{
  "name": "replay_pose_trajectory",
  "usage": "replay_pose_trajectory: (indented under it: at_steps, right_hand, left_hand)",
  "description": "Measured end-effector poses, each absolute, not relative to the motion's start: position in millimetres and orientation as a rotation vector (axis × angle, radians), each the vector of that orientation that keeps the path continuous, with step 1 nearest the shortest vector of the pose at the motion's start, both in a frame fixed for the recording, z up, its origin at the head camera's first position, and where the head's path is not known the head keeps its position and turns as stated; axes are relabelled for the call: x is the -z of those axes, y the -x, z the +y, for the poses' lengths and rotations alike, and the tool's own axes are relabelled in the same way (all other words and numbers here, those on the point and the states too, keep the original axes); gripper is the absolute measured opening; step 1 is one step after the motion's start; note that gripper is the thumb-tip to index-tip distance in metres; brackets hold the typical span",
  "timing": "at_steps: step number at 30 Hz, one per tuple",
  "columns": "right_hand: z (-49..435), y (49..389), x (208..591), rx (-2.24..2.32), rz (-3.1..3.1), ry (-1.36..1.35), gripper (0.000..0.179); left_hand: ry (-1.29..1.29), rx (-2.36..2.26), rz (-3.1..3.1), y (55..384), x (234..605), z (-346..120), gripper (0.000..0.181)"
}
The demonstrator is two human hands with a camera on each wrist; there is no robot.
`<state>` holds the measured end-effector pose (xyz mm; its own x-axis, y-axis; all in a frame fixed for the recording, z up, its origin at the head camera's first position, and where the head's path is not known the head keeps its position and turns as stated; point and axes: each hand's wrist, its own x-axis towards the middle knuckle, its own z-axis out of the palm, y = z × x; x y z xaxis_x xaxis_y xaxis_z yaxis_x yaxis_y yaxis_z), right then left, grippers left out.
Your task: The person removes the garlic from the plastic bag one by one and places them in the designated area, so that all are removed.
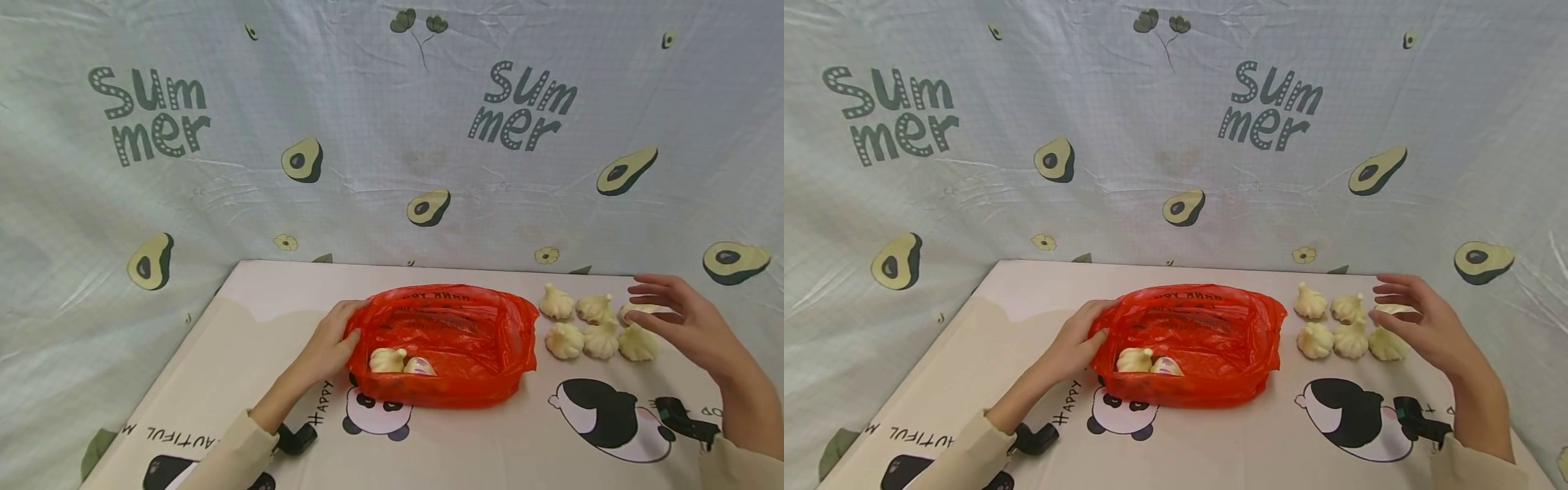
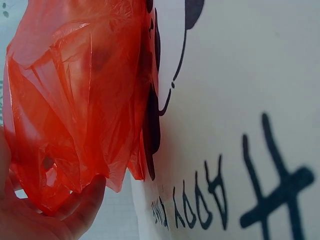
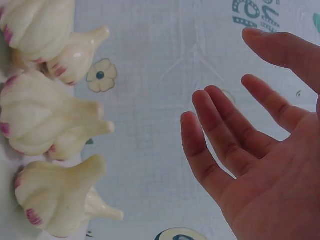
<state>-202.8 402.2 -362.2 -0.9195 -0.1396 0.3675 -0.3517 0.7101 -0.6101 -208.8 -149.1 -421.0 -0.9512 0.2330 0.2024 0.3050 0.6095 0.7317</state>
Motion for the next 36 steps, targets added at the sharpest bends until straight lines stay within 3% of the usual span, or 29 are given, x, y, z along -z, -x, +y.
replay_pose_trajectory:
  at_steps: [36]
  right_hand:
    - [379, 204, 354, -1.067, -2.598, -0.583, 0.057]
  left_hand:
    - [0.448, 1.274, -2.721, 207, 423, -150, 0.052]
